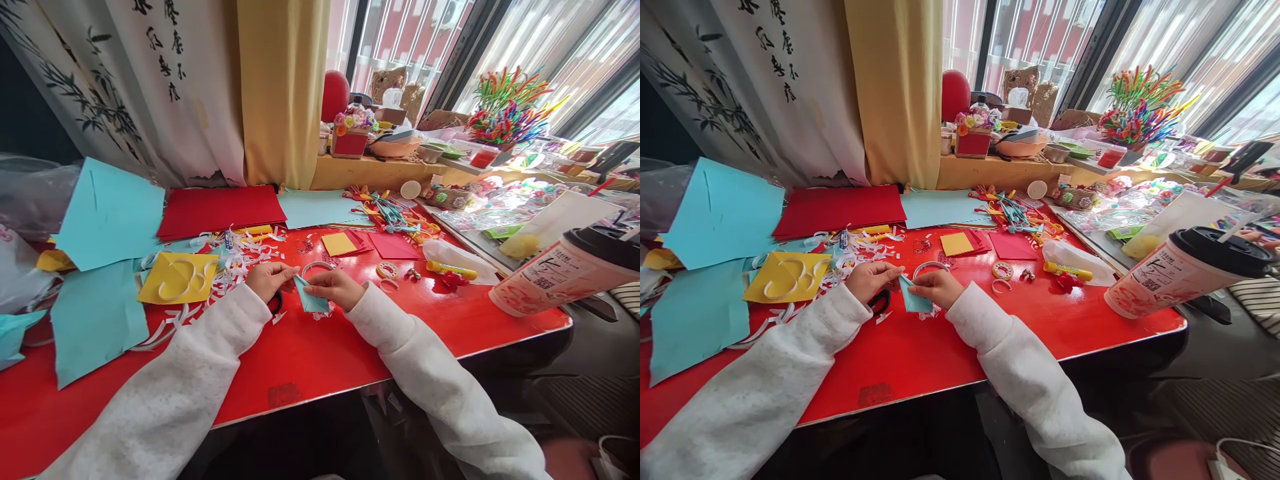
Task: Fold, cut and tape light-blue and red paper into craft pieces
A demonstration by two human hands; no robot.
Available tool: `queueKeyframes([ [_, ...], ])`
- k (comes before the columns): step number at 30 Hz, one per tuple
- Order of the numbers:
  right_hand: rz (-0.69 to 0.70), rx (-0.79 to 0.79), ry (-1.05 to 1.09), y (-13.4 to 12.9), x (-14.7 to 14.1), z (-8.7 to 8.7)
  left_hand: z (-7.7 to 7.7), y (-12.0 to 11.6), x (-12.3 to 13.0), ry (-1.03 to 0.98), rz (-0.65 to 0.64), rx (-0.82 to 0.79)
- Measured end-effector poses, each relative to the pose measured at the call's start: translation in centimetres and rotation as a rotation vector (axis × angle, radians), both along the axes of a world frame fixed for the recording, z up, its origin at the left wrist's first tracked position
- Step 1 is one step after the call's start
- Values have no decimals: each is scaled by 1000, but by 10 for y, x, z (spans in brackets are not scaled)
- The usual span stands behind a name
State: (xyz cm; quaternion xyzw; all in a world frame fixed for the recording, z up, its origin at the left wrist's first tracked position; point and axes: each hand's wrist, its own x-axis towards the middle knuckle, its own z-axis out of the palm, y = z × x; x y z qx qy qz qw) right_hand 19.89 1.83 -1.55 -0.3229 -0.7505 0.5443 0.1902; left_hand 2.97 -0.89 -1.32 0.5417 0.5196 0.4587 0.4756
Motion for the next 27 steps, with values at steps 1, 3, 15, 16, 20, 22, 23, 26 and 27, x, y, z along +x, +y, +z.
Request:
queueKeyframes([
  [1,-2,-1,0,0,0,0,-1,0,0,-12,-5,-11],
  [3,-5,-8,8,-1,-1,-1,-1,0,0,-33,-12,-23],
  [15,-43,-144,42,-4,-4,-2,-8,1,-1,200,27,55],
  [16,-49,-154,47,-4,-4,-2,-7,1,-1,224,10,65],
  [20,-68,-188,58,-4,-4,-1,1,-2,0,218,31,89],
  [22,-58,-221,59,-4,-3,1,5,-4,1,203,79,98],
  [23,-54,-235,66,-5,-3,2,6,-4,2,201,94,104],
  [26,-77,-248,129,-8,-4,6,6,-6,3,189,109,126],
  [27,-90,-247,152,-8,-4,7,5,-6,3,182,119,138],
])
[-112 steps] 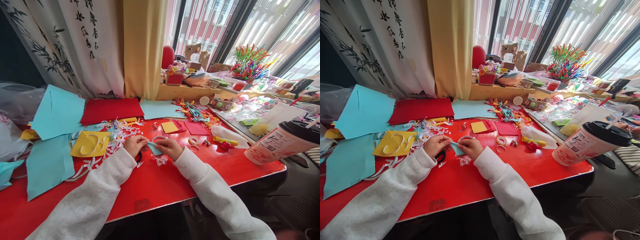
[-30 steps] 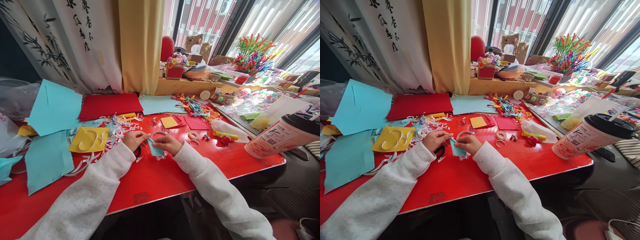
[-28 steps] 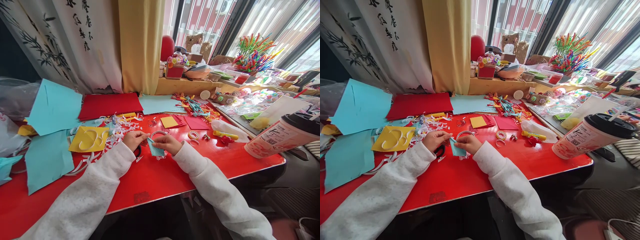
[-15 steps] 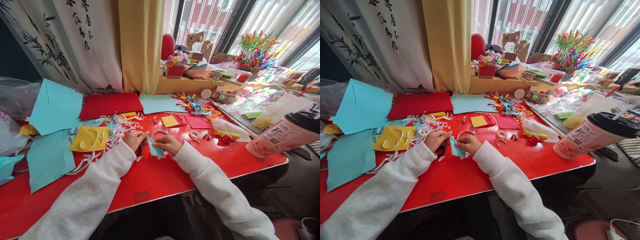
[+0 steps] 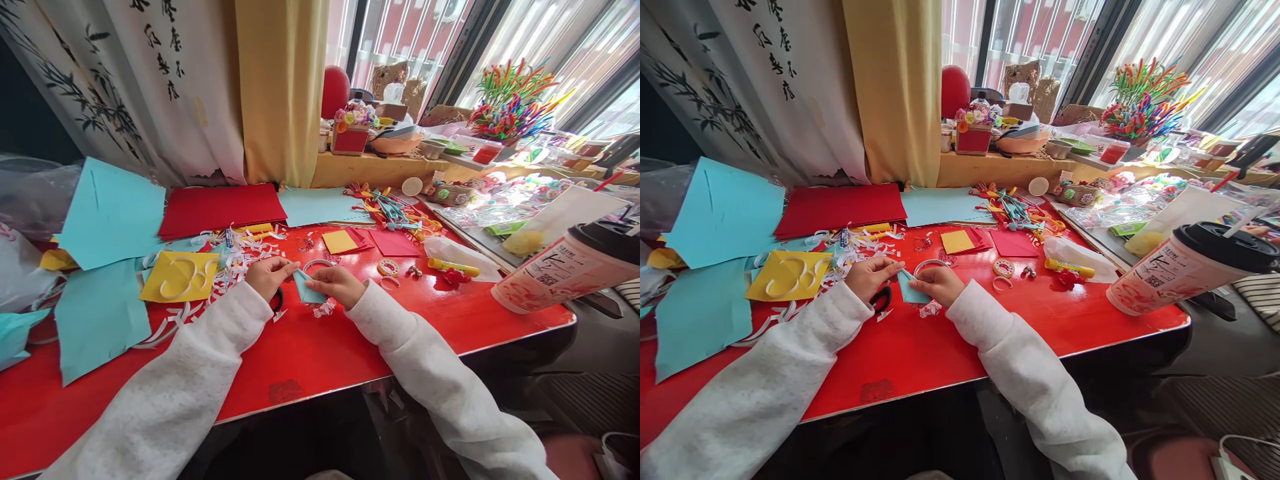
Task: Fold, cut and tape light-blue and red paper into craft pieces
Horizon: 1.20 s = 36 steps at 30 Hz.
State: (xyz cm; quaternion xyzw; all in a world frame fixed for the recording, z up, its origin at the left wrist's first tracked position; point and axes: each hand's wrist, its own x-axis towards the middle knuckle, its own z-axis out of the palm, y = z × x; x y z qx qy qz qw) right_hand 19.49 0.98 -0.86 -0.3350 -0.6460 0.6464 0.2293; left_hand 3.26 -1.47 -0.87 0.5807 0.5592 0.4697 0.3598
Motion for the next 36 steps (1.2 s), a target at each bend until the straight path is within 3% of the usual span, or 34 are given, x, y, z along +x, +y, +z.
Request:
queueKeyframes([
  [7,57,-103,70,-1,2,3,-2,0,-1,-39,17,62],
  [13,54,-56,117,-1,1,0,2,0,-2,3,59,48],
  [20,149,-164,100,2,5,0,1,1,-5,17,58,63],
  [23,154,-135,62,2,5,2,2,2,-6,26,41,60],
  [26,173,15,15,2,4,4,4,0,-5,86,-32,81],
  [30,83,137,6,3,3,4,4,-2,0,169,-149,79],
  [36,-225,121,122,5,3,6,-8,1,8,-18,-120,7],
])
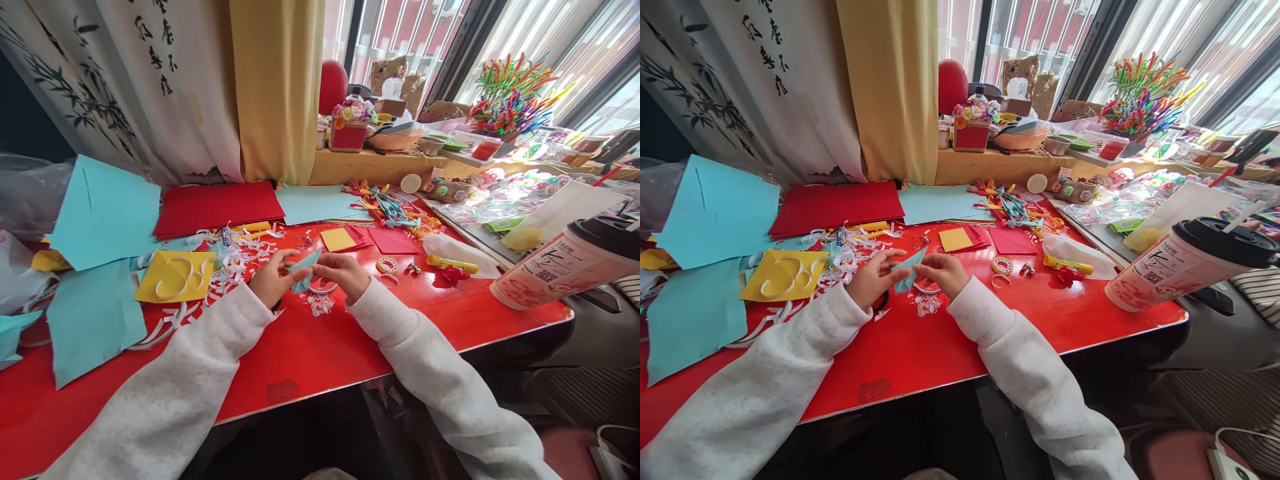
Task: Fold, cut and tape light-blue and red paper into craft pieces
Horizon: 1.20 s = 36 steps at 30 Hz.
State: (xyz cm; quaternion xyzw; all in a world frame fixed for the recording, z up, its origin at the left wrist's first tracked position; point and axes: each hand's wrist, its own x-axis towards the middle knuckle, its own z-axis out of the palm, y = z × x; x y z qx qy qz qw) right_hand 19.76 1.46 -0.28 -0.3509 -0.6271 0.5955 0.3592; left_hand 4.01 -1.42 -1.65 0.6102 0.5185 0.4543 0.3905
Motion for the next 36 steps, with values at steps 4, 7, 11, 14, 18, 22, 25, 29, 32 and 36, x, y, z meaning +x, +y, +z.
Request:
queueKeyframes([
  [4,-56,-90,100,-1,-1,2,1,-2,1,-138,-63,-4],
  [7,-37,-112,187,0,0,1,9,-6,0,-146,-105,-21],
  [11,-22,-116,211,1,2,-1,15,-8,0,-229,-128,-102],
  [14,7,-162,207,1,3,-1,11,-7,-2,-301,-117,-158],
  [18,6,-248,225,0,4,2,6,-5,-4,-387,-122,-225],
  [22,-30,-264,228,-1,5,3,10,-7,-4,-414,-162,-280],
  [25,-10,-252,201,0,5,2,12,-8,-3,-396,-146,-266],
  [29,105,-253,88,-2,6,3,11,-8,-5,-391,-136,-270],
  [32,168,-281,32,-3,6,3,12,-8,-6,-364,-133,-274],
  [36,147,-296,7,0,6,1,10,-7,-4,-293,-163,-311],
])
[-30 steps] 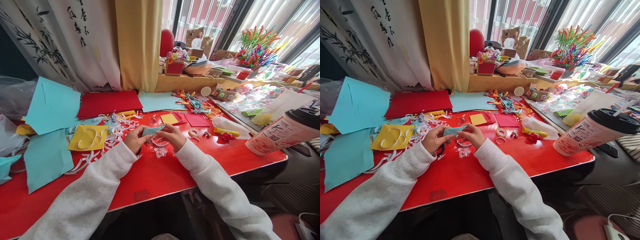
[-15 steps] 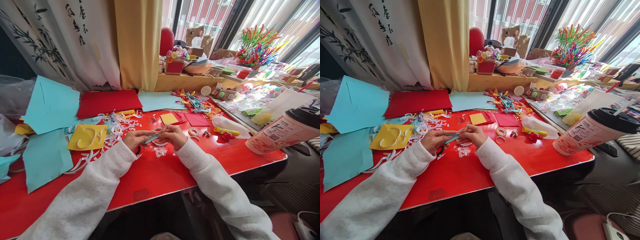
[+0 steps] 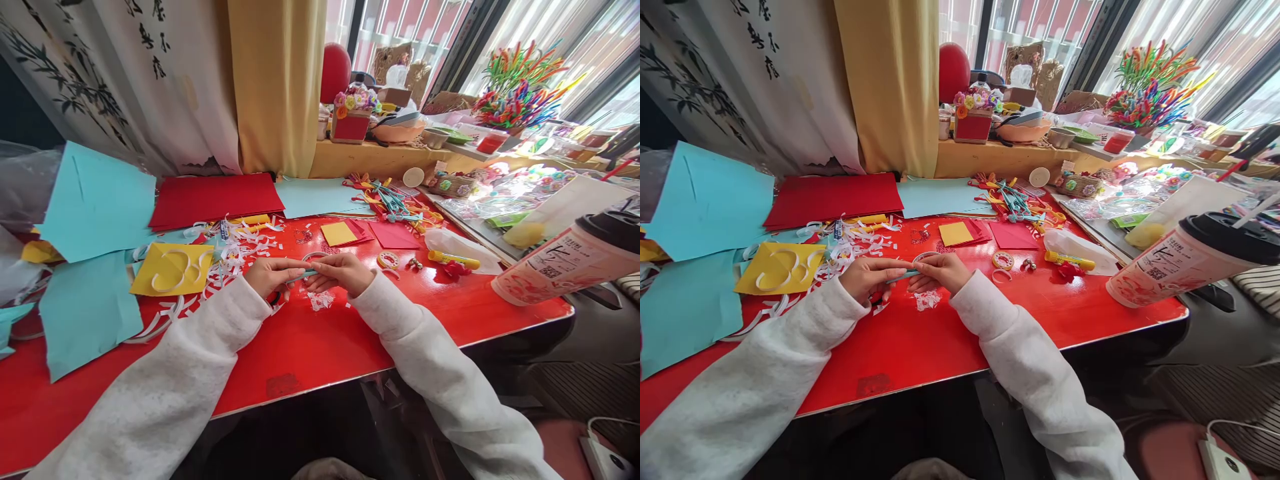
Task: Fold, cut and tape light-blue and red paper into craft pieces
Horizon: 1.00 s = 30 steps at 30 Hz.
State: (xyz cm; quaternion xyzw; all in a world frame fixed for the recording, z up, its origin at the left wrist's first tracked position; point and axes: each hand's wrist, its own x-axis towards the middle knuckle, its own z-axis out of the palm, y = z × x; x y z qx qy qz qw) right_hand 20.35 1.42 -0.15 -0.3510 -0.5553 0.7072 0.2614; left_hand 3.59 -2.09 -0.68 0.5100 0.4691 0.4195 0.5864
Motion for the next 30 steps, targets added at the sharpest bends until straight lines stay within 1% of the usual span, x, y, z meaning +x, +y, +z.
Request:
queueKeyframes([
  [3,-33,-4,-15,1,-1,0,-3,1,2,33,19,28],
  [6,-33,-7,-18,-1,-3,2,-5,2,5,39,59,82],
  [8,-30,-1,-16,-3,-4,2,-5,1,5,68,78,86],
  [11,-12,34,-14,-4,-6,1,-3,1,3,180,117,109],
  [13,9,54,-24,-4,-6,0,-3,1,1,260,132,181],
  [16,27,33,-47,-2,-4,-3,-4,2,-1,344,131,259],
  [18,65,-8,-59,-1,-3,-4,-5,3,-1,312,167,267],
  [20,156,-60,-59,-1,-2,-4,-5,4,-1,236,207,272],
  [22,260,-105,-45,-2,-2,-5,-5,5,0,194,205,285],
  [24,313,-135,-20,-3,-2,-6,-4,5,1,180,187,300],
  [26,293,-146,19,-3,-2,-6,-5,6,1,127,191,292],
  [28,216,-132,80,-3,-3,-6,-6,7,1,29,197,248],
  [30,146,-100,139,-2,-3,-6,-8,9,0,-58,164,182],
])
